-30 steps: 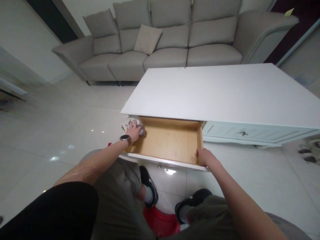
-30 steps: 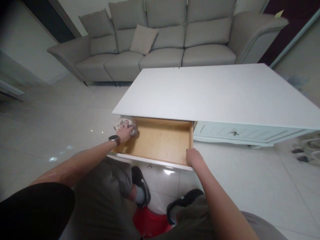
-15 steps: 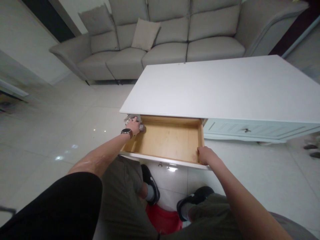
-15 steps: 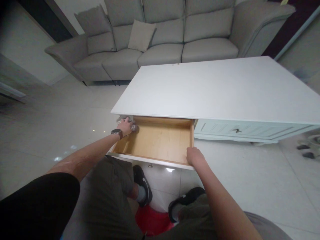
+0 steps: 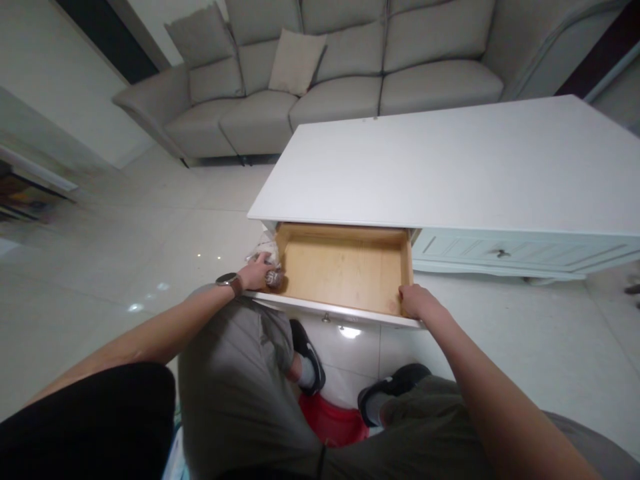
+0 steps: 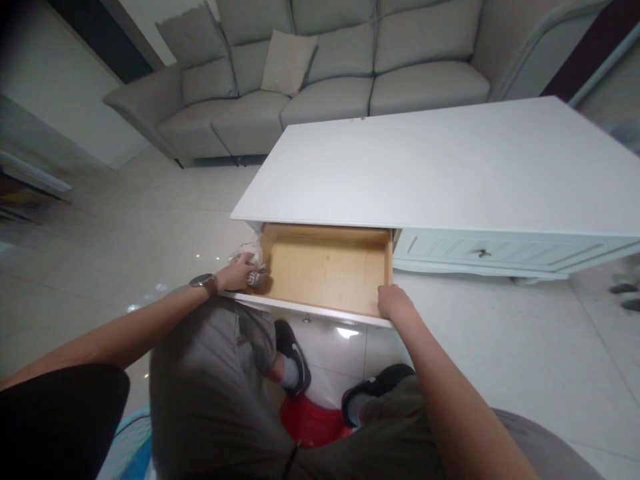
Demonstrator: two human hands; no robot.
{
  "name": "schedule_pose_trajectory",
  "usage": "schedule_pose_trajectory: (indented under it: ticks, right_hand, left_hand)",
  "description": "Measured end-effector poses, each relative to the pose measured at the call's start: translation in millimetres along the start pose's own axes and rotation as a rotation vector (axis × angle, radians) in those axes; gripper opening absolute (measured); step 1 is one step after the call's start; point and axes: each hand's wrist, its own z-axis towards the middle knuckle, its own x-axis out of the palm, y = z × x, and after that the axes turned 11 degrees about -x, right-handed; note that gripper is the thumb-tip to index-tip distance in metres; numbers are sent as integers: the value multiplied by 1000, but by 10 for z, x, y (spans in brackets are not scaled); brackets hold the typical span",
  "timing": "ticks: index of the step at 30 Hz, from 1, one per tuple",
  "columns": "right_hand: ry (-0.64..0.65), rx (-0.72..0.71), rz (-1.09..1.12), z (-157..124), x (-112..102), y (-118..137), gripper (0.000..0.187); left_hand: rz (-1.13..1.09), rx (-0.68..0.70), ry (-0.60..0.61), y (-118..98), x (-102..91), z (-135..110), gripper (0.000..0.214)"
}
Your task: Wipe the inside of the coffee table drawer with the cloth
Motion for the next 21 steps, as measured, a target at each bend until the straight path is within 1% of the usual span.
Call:
schedule_pose_trajectory:
  ticks: [3, 6, 10, 15, 21]
  right_hand:
    - [-10, -6, 4, -11, 16, -11, 38]
    - [-12, -5, 10, -14, 32, -23, 38]
    - [-11, 4, 14, -19, 37, -24, 36]
    - [-15, 8, 6, -48, 18, 5, 37]
    - [2, 30, 0, -46, 7, 28, 37]
  left_hand:
    - [-12, 50, 8, 32, 11, -79, 61]
    - [-49, 19, 12, 24, 3, -85, 65]
    - [-104, 10, -26, 34, 25, -31, 78]
    - [-149, 33, -51, 91, 63, 51, 81]
    - [-239, 27, -43, 174, 97, 189, 84]
